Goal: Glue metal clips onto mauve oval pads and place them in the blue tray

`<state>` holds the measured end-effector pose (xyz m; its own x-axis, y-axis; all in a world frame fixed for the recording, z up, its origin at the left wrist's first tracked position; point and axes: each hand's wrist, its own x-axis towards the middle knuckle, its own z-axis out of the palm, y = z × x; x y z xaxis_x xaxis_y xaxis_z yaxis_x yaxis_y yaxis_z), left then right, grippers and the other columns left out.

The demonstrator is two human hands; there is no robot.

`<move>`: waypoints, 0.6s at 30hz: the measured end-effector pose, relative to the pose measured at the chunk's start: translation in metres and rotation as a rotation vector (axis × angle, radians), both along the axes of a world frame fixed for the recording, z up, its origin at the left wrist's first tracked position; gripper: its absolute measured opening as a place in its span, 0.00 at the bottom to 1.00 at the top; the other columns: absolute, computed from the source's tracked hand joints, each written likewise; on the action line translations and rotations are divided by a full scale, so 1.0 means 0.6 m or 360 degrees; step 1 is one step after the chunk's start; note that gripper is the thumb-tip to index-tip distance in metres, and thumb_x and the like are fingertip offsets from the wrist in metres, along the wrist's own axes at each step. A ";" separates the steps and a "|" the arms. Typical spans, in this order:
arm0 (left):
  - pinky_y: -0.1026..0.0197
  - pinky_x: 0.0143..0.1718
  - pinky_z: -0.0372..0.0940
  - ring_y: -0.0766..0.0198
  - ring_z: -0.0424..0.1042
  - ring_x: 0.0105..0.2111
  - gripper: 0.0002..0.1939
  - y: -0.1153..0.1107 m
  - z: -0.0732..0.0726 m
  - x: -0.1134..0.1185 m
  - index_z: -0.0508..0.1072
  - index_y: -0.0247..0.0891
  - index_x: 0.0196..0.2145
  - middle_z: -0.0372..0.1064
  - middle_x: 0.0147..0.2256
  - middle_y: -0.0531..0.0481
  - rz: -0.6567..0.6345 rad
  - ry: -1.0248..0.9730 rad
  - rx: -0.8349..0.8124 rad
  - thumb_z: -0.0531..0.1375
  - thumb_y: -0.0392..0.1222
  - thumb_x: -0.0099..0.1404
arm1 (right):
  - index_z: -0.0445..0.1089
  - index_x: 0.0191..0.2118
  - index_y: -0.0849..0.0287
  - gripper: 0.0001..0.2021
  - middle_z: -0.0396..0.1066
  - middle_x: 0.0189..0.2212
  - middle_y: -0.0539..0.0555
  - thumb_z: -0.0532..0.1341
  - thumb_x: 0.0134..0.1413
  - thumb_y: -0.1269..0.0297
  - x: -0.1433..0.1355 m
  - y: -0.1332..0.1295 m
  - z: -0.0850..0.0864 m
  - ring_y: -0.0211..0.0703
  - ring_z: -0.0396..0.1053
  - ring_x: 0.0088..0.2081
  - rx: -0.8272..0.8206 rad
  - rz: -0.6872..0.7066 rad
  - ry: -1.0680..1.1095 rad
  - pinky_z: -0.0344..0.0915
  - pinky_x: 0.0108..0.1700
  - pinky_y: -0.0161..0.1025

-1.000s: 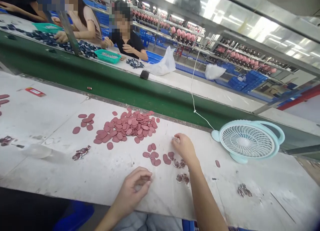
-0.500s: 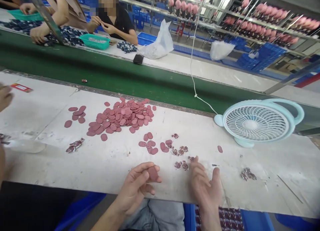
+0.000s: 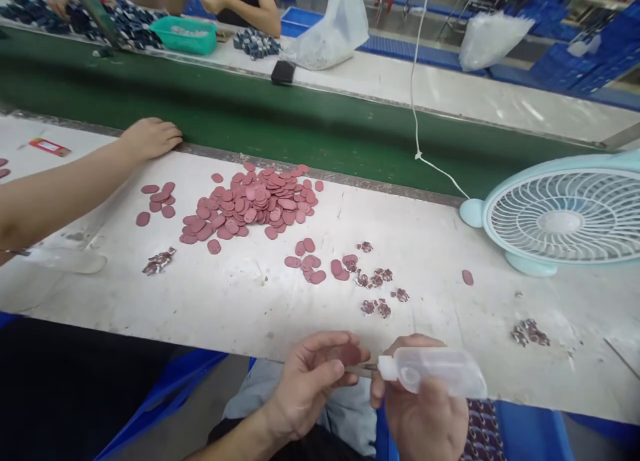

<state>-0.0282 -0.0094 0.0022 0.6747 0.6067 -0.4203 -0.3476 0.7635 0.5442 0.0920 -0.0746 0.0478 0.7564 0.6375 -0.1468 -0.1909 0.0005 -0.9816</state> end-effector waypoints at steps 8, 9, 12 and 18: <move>0.54 0.42 0.70 0.57 0.78 0.38 0.12 -0.014 0.002 0.003 0.81 0.43 0.43 0.80 0.42 0.44 0.0098 -0.0321 -0.0071 0.67 0.37 0.60 | 0.67 0.41 0.48 0.12 0.70 0.21 0.47 0.61 0.54 0.50 -0.036 0.010 -0.001 0.49 0.70 0.21 -0.0069 -0.0262 -0.0334 0.71 0.28 0.52; 0.54 0.42 0.70 0.57 0.78 0.37 0.12 -0.015 0.002 0.003 0.80 0.42 0.43 0.80 0.41 0.42 0.0106 -0.0343 -0.0081 0.67 0.37 0.60 | 0.67 0.41 0.48 0.12 0.70 0.21 0.47 0.61 0.54 0.50 -0.036 0.011 0.000 0.50 0.71 0.21 -0.0088 -0.0266 -0.0345 0.71 0.28 0.53; 0.54 0.42 0.71 0.58 0.77 0.37 0.12 -0.019 -0.001 0.004 0.80 0.42 0.44 0.80 0.42 0.42 0.0100 -0.0385 -0.0089 0.66 0.37 0.61 | 0.68 0.40 0.49 0.12 0.70 0.22 0.47 0.62 0.53 0.50 -0.038 0.014 0.003 0.49 0.70 0.19 -0.0144 -0.0329 -0.0421 0.69 0.25 0.51; 0.54 0.42 0.70 0.60 0.77 0.37 0.12 -0.022 -0.009 0.003 0.79 0.44 0.45 0.79 0.44 0.44 0.0105 -0.0425 -0.0063 0.66 0.37 0.62 | 0.68 0.38 0.52 0.13 0.71 0.21 0.47 0.62 0.51 0.51 -0.042 0.019 0.004 0.47 0.69 0.18 -0.0219 -0.0365 -0.0574 0.68 0.24 0.49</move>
